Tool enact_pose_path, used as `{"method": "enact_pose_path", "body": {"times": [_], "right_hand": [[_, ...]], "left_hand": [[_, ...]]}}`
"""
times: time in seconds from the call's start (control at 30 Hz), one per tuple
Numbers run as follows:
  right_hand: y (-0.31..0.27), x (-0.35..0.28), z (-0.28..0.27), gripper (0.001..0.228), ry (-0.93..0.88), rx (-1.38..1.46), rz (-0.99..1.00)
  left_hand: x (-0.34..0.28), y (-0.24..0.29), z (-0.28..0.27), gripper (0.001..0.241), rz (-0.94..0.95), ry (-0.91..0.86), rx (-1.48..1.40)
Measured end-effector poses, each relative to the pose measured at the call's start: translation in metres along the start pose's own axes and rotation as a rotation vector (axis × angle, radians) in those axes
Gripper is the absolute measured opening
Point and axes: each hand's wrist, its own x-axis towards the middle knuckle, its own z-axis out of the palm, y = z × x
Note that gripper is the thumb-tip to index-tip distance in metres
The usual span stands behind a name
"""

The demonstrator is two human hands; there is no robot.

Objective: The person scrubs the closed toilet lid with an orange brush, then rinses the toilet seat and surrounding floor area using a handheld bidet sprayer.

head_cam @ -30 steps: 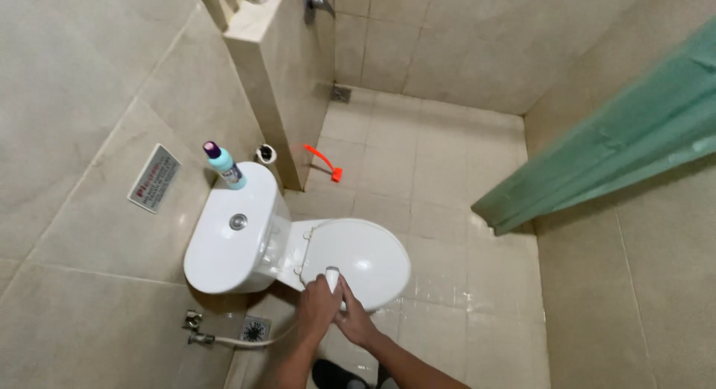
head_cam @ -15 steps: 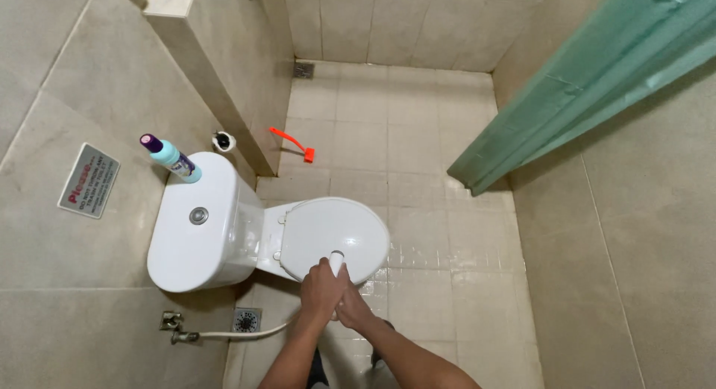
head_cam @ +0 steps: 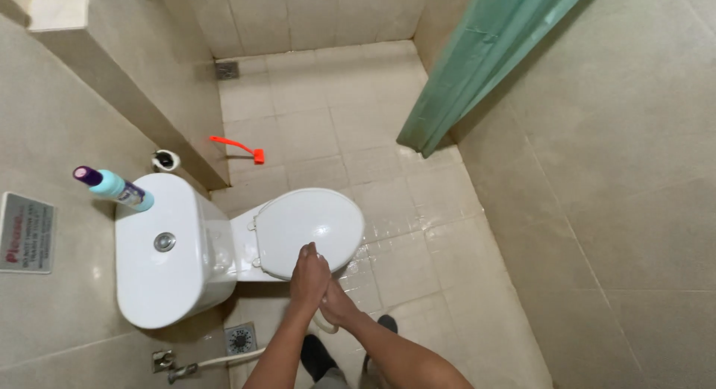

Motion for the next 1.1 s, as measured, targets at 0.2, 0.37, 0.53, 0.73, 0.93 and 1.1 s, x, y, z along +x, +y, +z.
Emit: {"method": "enact_pose_path", "body": {"times": [0.2,0.37,0.53,0.73,0.93,1.1], "right_hand": [[-0.002,-0.014,-0.024,0.043,0.006,-0.041,0.058],[0.001,-0.014,-0.037,0.045,0.069,-0.03,0.05],[0.009,-0.023,-0.04,0.043,0.075,-0.066,0.082],[0.007,-0.022,-0.039,0.042,0.043,-0.072,0.097],[-0.017,-0.022,-0.043,0.046,-0.007,-0.101,0.203],[-0.014,-0.016,-0.038,0.052,0.054,-0.047,-0.043]], "left_hand": [[0.008,0.004,0.011,0.045,0.002,-0.021,-0.003],[0.024,0.002,0.032,0.043,0.066,-0.018,0.039],[0.017,0.028,0.016,0.043,-0.004,-0.116,0.052],[0.012,0.02,0.017,0.04,0.044,-0.102,0.04],[0.008,-0.002,0.027,0.041,0.111,-0.069,0.078],[-0.004,-0.008,0.018,0.048,0.112,-0.057,0.129]]}}
